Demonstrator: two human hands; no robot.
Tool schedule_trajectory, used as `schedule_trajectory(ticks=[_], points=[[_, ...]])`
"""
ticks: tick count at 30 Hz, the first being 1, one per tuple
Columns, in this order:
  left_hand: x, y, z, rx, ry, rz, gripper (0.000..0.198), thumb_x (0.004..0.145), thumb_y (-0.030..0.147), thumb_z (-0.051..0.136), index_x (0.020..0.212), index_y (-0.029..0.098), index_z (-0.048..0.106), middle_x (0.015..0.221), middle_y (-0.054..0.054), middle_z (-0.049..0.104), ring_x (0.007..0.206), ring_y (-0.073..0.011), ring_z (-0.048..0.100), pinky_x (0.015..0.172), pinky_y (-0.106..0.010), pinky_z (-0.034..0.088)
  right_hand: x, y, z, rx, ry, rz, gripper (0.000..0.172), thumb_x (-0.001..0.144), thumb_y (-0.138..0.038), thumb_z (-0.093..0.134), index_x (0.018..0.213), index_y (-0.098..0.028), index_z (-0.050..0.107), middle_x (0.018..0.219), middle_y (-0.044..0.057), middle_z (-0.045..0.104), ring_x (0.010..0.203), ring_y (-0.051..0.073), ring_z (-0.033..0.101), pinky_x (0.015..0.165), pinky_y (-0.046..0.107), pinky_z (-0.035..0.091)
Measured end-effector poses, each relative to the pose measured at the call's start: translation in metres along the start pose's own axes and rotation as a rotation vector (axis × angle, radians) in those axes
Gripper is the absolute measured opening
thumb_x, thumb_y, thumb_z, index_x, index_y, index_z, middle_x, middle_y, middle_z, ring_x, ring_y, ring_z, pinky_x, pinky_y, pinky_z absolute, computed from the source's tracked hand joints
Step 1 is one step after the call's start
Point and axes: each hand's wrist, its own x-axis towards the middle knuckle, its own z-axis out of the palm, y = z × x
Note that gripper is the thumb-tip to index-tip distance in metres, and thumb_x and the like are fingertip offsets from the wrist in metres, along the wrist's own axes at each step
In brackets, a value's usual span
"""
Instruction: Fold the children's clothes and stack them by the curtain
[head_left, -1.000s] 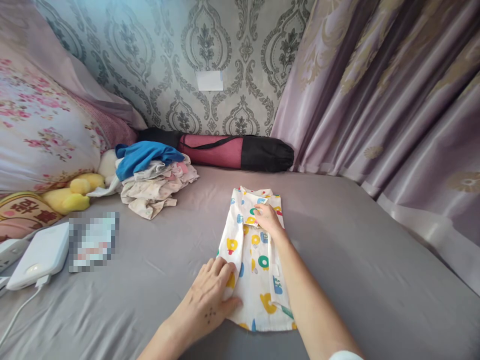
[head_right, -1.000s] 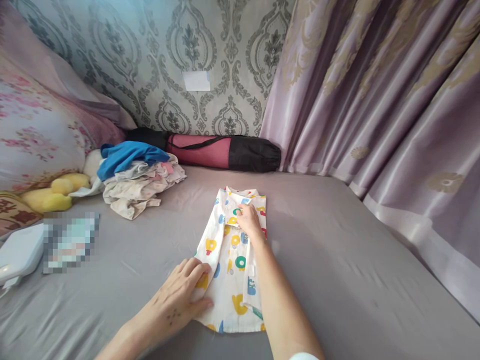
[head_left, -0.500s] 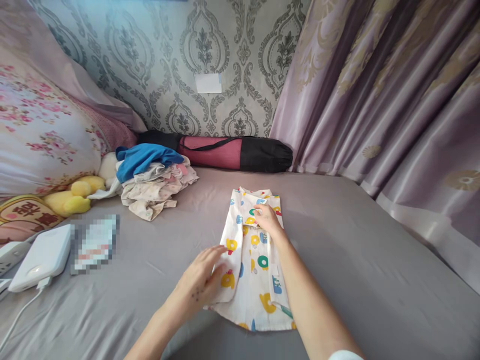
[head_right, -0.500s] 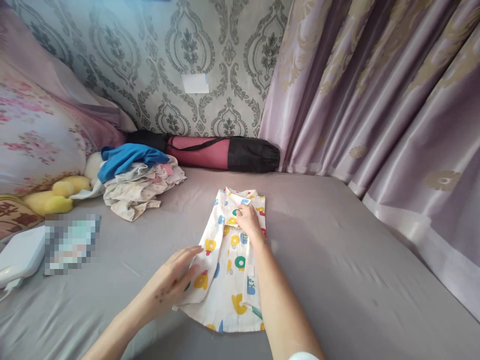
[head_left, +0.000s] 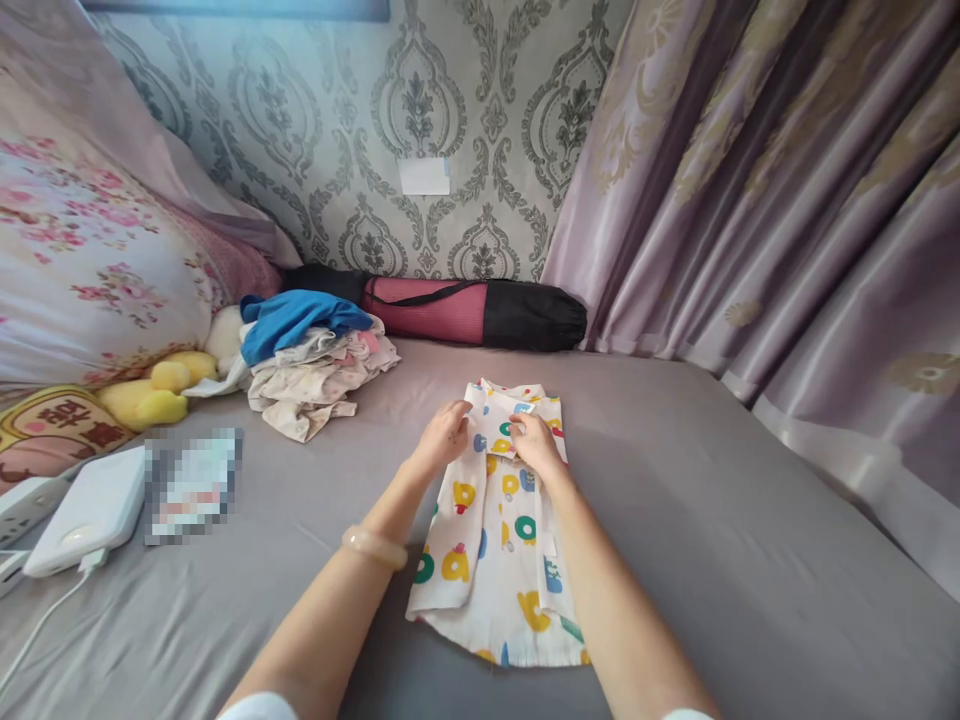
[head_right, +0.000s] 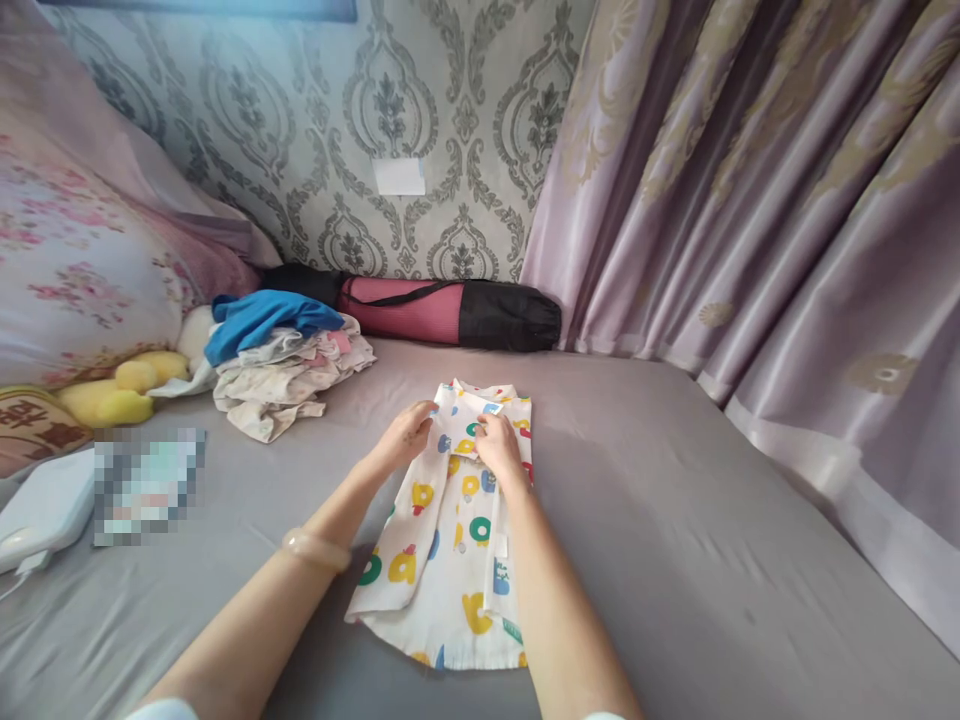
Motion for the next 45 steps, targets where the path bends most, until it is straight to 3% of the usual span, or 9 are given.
schedule_trajectory(ticks=[3,7,12,21,25,30,33,37,45], points=[[0.031,-0.017,0.024,0.018,0.011,-0.006,0.042,0.087,0.008,0.038,0.125,0.011,0.055,0.136,-0.015,0.056,0.130,-0.0232,0.048,0.111,-0.038,0.037,0.001,0.001,0.000,0.021,0.009,0.002,0.031,0.086,-0.021,0.051,0.111,-0.015,0.068,0.118,0.010,0.065,0.112,0.022,0.060,0.097,0.030,0.045],[0.040,-0.025,0.038,0.099,-0.032,-0.015,0.047,0.097,0.030,0.033,0.140,0.014,0.044,0.150,-0.014,0.041,0.143,-0.0293,0.029,0.115,-0.049,0.026,0.001,0.003,0.002,0.005,0.032,-0.024,0.031,0.085,-0.018,0.050,0.109,-0.016,0.069,0.115,0.010,0.067,0.110,0.021,0.061,0.096,0.029,0.046],[0.036,-0.027,0.039,0.264,-0.182,-0.020,0.060,0.098,0.048,0.021,0.147,0.017,0.035,0.156,-0.013,0.031,0.145,-0.0294,0.025,0.116,-0.051,0.019,0.002,0.007,0.005,-0.007,0.069,-0.033,0.031,0.085,-0.015,0.049,0.107,-0.015,0.071,0.113,0.010,0.068,0.108,0.021,0.062,0.096,0.028,0.045],[0.031,-0.020,0.028,0.269,-0.217,-0.047,0.055,0.099,0.043,0.023,0.143,0.013,0.037,0.155,-0.016,0.031,0.144,-0.0285,0.026,0.116,-0.048,0.020,0.002,0.008,0.003,0.020,0.062,-0.043,0.031,0.082,-0.014,0.050,0.105,-0.016,0.072,0.109,0.009,0.071,0.101,0.020,0.065,0.093,0.029,0.048],[0.008,-0.010,0.013,0.264,-0.194,-0.015,0.043,0.097,0.033,0.036,0.133,0.013,0.046,0.146,-0.019,0.042,0.136,-0.0298,0.038,0.110,-0.045,0.033,0.001,0.006,0.002,0.028,0.056,-0.033,0.030,0.082,-0.014,0.051,0.103,-0.017,0.072,0.109,0.008,0.071,0.104,0.019,0.064,0.093,0.028,0.047],[-0.052,0.018,-0.007,0.178,-0.275,0.243,0.035,0.094,0.038,0.042,0.120,0.020,0.057,0.128,-0.014,0.053,0.116,-0.0281,0.053,0.097,-0.044,0.044,-0.002,0.002,0.003,-0.002,0.057,-0.030,0.029,0.084,-0.014,0.050,0.103,-0.016,0.071,0.110,0.008,0.069,0.106,0.019,0.062,0.094,0.028,0.045],[-0.088,0.032,-0.017,0.091,-0.373,0.362,0.055,0.091,0.052,0.047,0.135,0.019,0.047,0.145,-0.016,0.043,0.135,-0.0310,0.038,0.108,-0.046,0.036,-0.004,-0.001,0.002,-0.034,0.060,-0.030,0.029,0.084,-0.015,0.050,0.105,-0.016,0.070,0.113,0.009,0.068,0.109,0.020,0.060,0.096,0.028,0.044],[-0.112,0.035,-0.022,0.083,-0.490,0.334,0.080,0.091,0.066,0.034,0.152,0.015,0.023,0.159,-0.018,0.017,0.147,-0.0322,0.014,0.118,-0.050,0.019,-0.007,-0.005,0.002,-0.055,0.057,-0.038,0.030,0.086,-0.014,0.048,0.106,-0.017,0.070,0.114,0.009,0.066,0.109,0.020,0.060,0.096,0.028,0.043],[-0.121,0.023,-0.017,0.169,-0.414,0.350,0.075,0.096,0.061,0.026,0.154,0.014,0.019,0.158,-0.016,0.017,0.147,-0.0269,0.014,0.119,-0.046,0.019,-0.007,-0.007,0.000,-0.058,0.040,-0.065,0.033,0.085,-0.010,0.047,0.107,-0.021,0.070,0.115,0.006,0.067,0.108,0.019,0.061,0.096,0.027,0.043]])
